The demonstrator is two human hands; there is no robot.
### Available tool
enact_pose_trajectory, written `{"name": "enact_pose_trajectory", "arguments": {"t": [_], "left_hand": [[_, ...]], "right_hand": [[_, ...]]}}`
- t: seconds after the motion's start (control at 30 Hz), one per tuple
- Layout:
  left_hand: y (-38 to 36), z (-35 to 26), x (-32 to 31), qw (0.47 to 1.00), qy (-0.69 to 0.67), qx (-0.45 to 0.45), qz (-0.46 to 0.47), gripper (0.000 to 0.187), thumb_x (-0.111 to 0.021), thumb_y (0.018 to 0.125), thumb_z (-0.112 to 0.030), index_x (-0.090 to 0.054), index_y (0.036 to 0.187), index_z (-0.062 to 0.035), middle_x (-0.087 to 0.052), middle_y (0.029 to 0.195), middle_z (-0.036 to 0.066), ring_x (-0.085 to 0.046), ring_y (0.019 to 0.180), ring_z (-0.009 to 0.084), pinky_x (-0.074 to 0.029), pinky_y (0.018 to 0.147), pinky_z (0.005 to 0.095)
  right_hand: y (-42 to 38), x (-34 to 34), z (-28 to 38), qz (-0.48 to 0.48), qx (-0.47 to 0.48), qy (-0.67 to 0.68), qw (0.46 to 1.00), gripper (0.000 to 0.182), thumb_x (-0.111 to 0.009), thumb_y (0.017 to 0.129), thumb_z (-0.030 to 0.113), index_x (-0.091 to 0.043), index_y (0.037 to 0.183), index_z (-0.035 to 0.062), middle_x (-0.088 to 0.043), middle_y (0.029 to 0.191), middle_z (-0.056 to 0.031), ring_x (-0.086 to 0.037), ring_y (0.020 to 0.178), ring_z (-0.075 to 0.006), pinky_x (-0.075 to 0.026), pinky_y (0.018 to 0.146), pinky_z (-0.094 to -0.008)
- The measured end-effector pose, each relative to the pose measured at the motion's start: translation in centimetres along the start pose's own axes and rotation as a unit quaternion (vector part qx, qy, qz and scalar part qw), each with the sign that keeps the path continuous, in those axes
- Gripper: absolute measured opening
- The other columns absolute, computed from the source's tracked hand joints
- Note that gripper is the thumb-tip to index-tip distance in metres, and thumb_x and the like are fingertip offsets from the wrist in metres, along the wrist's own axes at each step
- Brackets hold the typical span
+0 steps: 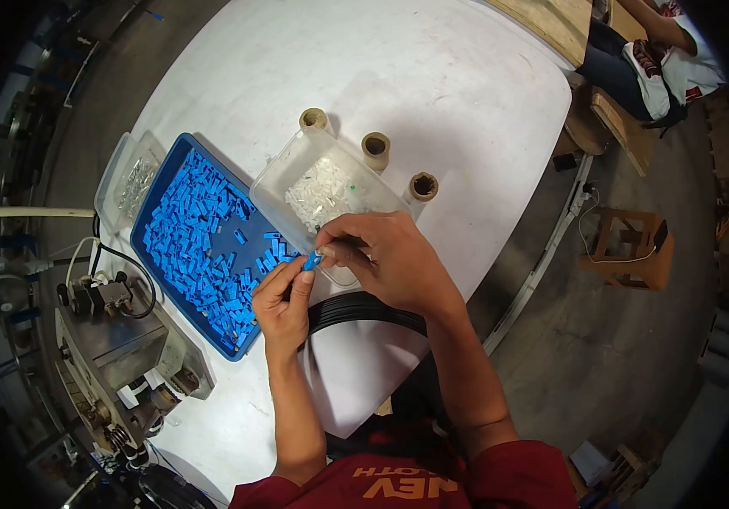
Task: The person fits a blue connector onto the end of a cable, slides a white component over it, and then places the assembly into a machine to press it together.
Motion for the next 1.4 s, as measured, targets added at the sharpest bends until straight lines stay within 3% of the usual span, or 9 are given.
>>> {"name": "enact_pose_trajectory", "arguments": {"t": [0.13, 0.2, 0.3, 0.53, 0.6, 0.8, 0.87, 1.17, 1.4], "left_hand": [[-0.1, 0.1, 0.3, 1.0, 0.0, 0.003, -0.006, 0.018, -0.073, 0.089, -0.004, -0.073, 0.106, 0.0027, -0.052, 0.069, 0.0, -0.04, 0.06, 0.0072, -0.031, 0.053, 0.0233], [-0.2, 0.5, 0.2, 0.999, 0.015, 0.031, 0.012, 0.02, -0.073, 0.09, -0.006, -0.072, 0.107, 0.0045, -0.062, 0.079, 0.002, -0.051, 0.068, 0.0078, -0.039, 0.061, 0.0211], [0.1, 0.0, 0.3, 1.0, 0.013, -0.002, -0.009, 0.019, -0.074, 0.088, -0.005, -0.074, 0.105, 0.0023, -0.052, 0.068, 0.0, -0.04, 0.06, 0.0073, -0.031, 0.053, 0.0231], [0.0, 0.3, 0.4, 1.0, 0.01, 0.011, -0.009, 0.019, -0.075, 0.088, -0.005, -0.074, 0.105, 0.0022, -0.052, 0.067, 0.0, -0.04, 0.058, 0.007, -0.031, 0.052, 0.0228], [-0.1, 0.6, 0.3, 0.999, 0.028, 0.037, 0.017, 0.019, -0.073, 0.089, -0.004, -0.073, 0.107, 0.0042, -0.063, 0.077, 0.002, -0.05, 0.066, 0.0069, -0.038, 0.06, 0.0211], [0.1, 0.1, 0.4, 1.0, -0.011, 0.006, -0.022, 0.016, -0.07, 0.092, -0.005, -0.073, 0.105, 0.0032, -0.06, 0.07, 0.0, -0.049, 0.062, 0.0057, -0.037, 0.054, 0.0206], [-0.3, 0.9, 0.4, 0.998, -0.054, 0.04, -0.017, 0.015, -0.068, 0.095, -0.008, -0.073, 0.103, 0.0036, -0.06, 0.07, 0.001, -0.05, 0.061, 0.0067, -0.038, 0.055, 0.0211], [-0.2, 1.0, 0.5, 0.994, -0.087, 0.064, -0.019, 0.023, -0.06, 0.101, -0.015, -0.068, 0.09, 0.0032, -0.059, 0.064, 0.002, -0.052, 0.056, 0.0078, -0.04, 0.053, 0.0223], [0.0, 0.6, 0.5, 0.995, -0.077, 0.069, -0.012, 0.033, -0.057, 0.103, -0.022, -0.067, 0.082, 0.0005, -0.056, 0.059, 0.0, -0.048, 0.052, 0.0055, -0.035, 0.05, 0.0218]], "right_hand": [[0.1, -0.1, 0.0, -0.009, 0.001, -0.012, 1.0, 0.013, -0.073, 0.085, 0.002, -0.068, 0.096, -0.0009, -0.071, 0.08, -0.0144, -0.071, 0.072, -0.0262, -0.055, 0.067, -0.0332], [0.1, -0.1, 0.1, -0.007, 0.006, -0.03, 1.0, 0.013, -0.074, 0.084, 0.002, -0.068, 0.096, -0.0007, -0.07, 0.08, -0.0144, -0.07, 0.071, -0.0261, -0.054, 0.065, -0.0336], [0.1, -0.2, 0.3, -0.016, 0.01, -0.037, 0.999, 0.012, -0.074, 0.084, 0.002, -0.068, 0.095, -0.001, -0.07, 0.08, -0.015, -0.07, 0.071, -0.0269, -0.053, 0.064, -0.0344], [0.0, -0.3, 1.5, -0.032, 0.054, -0.095, 0.994, 0.01, -0.071, 0.085, 0.0, -0.068, 0.095, -0.0013, -0.071, 0.086, -0.0168, -0.07, 0.076, -0.0318, -0.054, 0.067, -0.036], [0.0, -0.3, 1.6, -0.035, 0.062, -0.105, 0.992, 0.01, -0.071, 0.085, -0.001, -0.068, 0.095, -0.0015, -0.071, 0.086, -0.0169, -0.07, 0.077, -0.0326, -0.054, 0.068, -0.0364], [-0.1, -0.7, 0.1, -0.027, 0.015, -0.041, 0.999, 0.014, -0.069, 0.088, -0.001, -0.069, 0.102, -0.0028, -0.073, 0.089, -0.0158, -0.074, 0.08, -0.0255, -0.057, 0.069, -0.0329], [-0.3, -1.3, -1.6, -0.036, -0.06, 0.076, 0.995, 0.022, -0.069, 0.089, 0.0, -0.068, 0.111, -0.0034, -0.074, 0.09, -0.0147, -0.075, 0.083, -0.0217, -0.059, 0.073, -0.0305], [-0.4, -2.2, 0.6, -0.081, 0.025, 0.015, 0.996, 0.032, -0.072, 0.087, 0.002, -0.066, 0.118, -0.0012, -0.074, 0.092, -0.0154, -0.075, 0.082, -0.0224, -0.061, 0.077, -0.0304], [-0.6, -2.7, 0.1, -0.073, 0.015, 0.007, 0.997, 0.033, -0.073, 0.086, 0.001, -0.067, 0.118, -0.0003, -0.073, 0.092, -0.0155, -0.075, 0.081, -0.0229, -0.061, 0.073, -0.0306]]}}
Point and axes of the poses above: each hand's wrist, its own y-axis towards the middle knuckle, its own x-axis out of the back of the hand, z = x × y, the point moved 9 cm from there along y, towards the middle knuckle
